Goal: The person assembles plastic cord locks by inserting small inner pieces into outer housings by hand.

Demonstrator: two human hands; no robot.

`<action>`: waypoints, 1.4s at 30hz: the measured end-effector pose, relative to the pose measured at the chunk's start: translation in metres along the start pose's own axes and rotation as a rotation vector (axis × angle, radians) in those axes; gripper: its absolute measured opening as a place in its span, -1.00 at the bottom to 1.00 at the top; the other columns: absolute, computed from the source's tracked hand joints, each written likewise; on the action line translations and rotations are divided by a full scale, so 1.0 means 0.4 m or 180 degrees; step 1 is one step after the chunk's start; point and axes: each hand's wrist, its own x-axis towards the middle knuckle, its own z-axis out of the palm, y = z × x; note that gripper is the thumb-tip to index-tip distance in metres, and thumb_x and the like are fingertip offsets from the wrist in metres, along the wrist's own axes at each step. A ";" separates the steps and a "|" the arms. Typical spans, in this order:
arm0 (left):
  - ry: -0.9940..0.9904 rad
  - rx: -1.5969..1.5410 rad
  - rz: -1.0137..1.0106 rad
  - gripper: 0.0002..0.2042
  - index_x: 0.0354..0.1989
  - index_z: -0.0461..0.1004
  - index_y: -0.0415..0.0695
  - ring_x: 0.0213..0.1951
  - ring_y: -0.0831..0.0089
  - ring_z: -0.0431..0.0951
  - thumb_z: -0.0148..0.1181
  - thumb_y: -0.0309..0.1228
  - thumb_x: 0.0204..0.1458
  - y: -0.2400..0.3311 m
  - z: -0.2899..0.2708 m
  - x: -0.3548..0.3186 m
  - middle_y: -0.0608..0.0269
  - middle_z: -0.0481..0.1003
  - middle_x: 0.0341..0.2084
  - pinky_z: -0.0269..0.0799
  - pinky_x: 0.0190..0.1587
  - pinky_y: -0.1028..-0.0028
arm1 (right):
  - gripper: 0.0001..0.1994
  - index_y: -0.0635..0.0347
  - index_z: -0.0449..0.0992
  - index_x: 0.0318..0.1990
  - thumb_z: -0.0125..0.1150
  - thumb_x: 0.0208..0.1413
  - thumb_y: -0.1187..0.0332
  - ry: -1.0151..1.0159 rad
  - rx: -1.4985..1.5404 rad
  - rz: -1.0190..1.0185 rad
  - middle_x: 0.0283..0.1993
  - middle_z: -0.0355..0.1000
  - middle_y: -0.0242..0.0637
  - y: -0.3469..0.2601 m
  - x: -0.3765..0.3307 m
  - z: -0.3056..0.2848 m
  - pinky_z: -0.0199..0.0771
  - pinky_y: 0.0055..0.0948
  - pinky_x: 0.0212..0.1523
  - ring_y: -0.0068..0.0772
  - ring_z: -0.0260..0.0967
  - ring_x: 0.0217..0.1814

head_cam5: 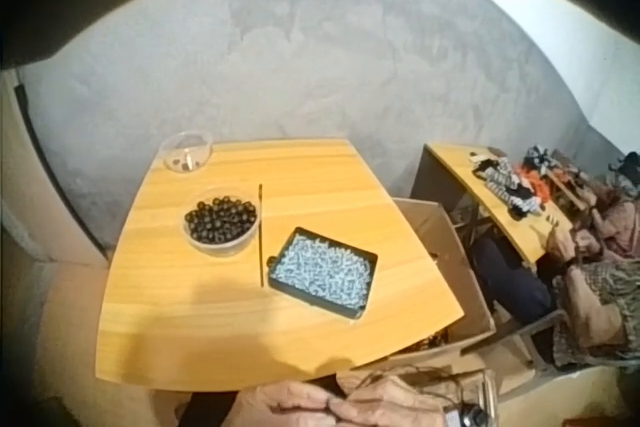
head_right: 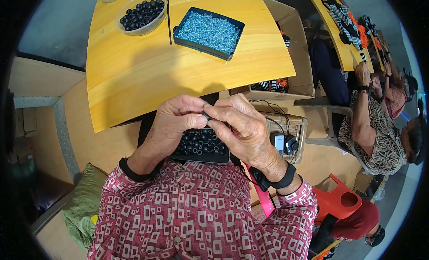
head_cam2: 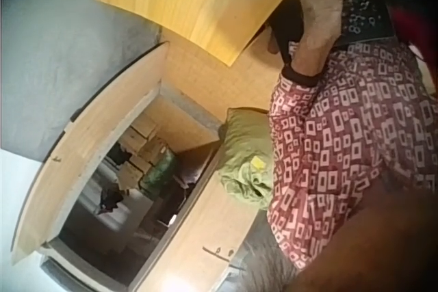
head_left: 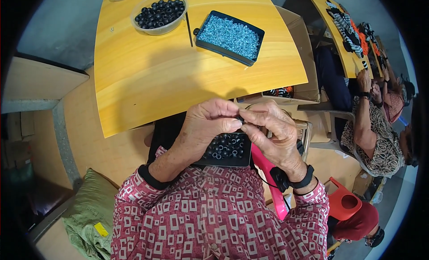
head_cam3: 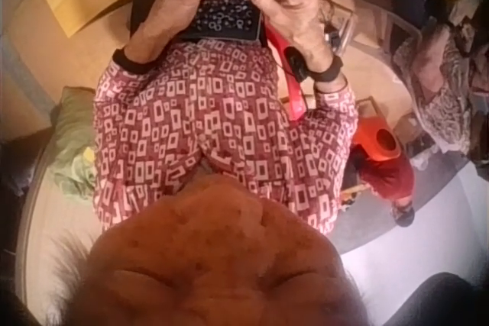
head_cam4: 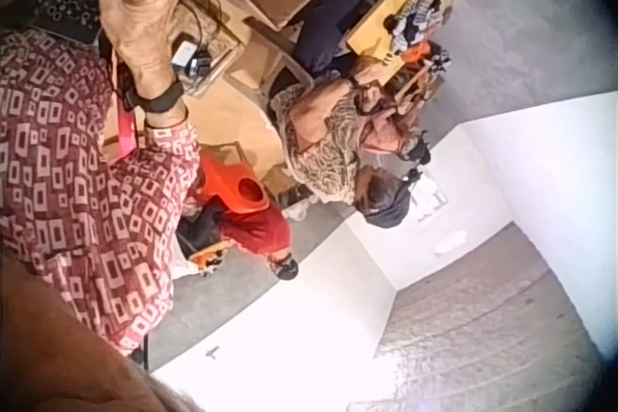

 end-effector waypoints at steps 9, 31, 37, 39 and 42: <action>0.0106 -0.0702 -0.0733 -0.61 0.04 0.38 -0.16 -0.20 0.56 0.51 0.26 -0.47 0.01 0.009 0.012 0.006 0.27 0.52 -0.21 0.44 -0.10 0.55 | -0.68 0.27 0.53 -0.21 0.42 -0.22 0.57 0.0447 -0.0836 -0.0629 -0.29 0.44 -0.23 0.027 -0.002 0.028 0.40 -0.48 -0.39 -0.35 0.38 -0.33; -0.0144 -0.0121 -0.0636 -0.81 -0.19 0.54 -0.18 -0.31 0.68 0.49 0.23 -0.36 0.07 0.024 0.002 0.020 0.39 0.53 -0.35 0.41 -0.21 0.66 | -0.66 0.26 0.54 -0.09 0.30 -0.11 0.52 -0.0190 -0.0074 -0.0189 -0.41 0.38 -0.29 0.015 0.023 -0.022 0.38 -0.40 -0.29 -0.34 0.34 -0.34; -0.0206 0.0198 -0.0297 -0.84 -0.22 0.54 -0.25 -0.33 0.65 0.50 0.22 -0.46 0.05 0.022 0.023 0.004 0.33 0.55 -0.38 0.41 -0.22 0.66 | -0.81 0.27 0.58 -0.22 0.28 -0.05 0.52 -0.0282 0.0139 -0.0303 -0.42 0.43 -0.28 0.022 0.040 -0.054 0.44 -0.42 -0.30 -0.33 0.42 -0.33; -0.0128 0.0234 -0.0259 -0.85 -0.23 0.54 -0.27 -0.33 0.65 0.49 0.22 -0.49 0.04 0.019 0.029 0.004 0.31 0.55 -0.38 0.41 -0.22 0.65 | -0.82 0.27 0.58 -0.25 0.30 -0.07 0.52 -0.0287 -0.0084 -0.0445 -0.42 0.43 -0.28 0.019 0.044 -0.057 0.44 -0.41 -0.31 -0.31 0.42 -0.34; -0.0046 0.0271 -0.0098 -0.86 -0.24 0.54 -0.28 -0.34 0.65 0.49 0.22 -0.53 0.03 0.011 0.029 0.001 0.30 0.56 -0.37 0.41 -0.22 0.65 | -0.82 0.27 0.57 -0.28 0.31 -0.10 0.53 -0.0161 -0.0476 -0.0703 -0.41 0.42 -0.30 0.010 0.034 -0.051 0.44 -0.40 -0.33 -0.29 0.40 -0.35</action>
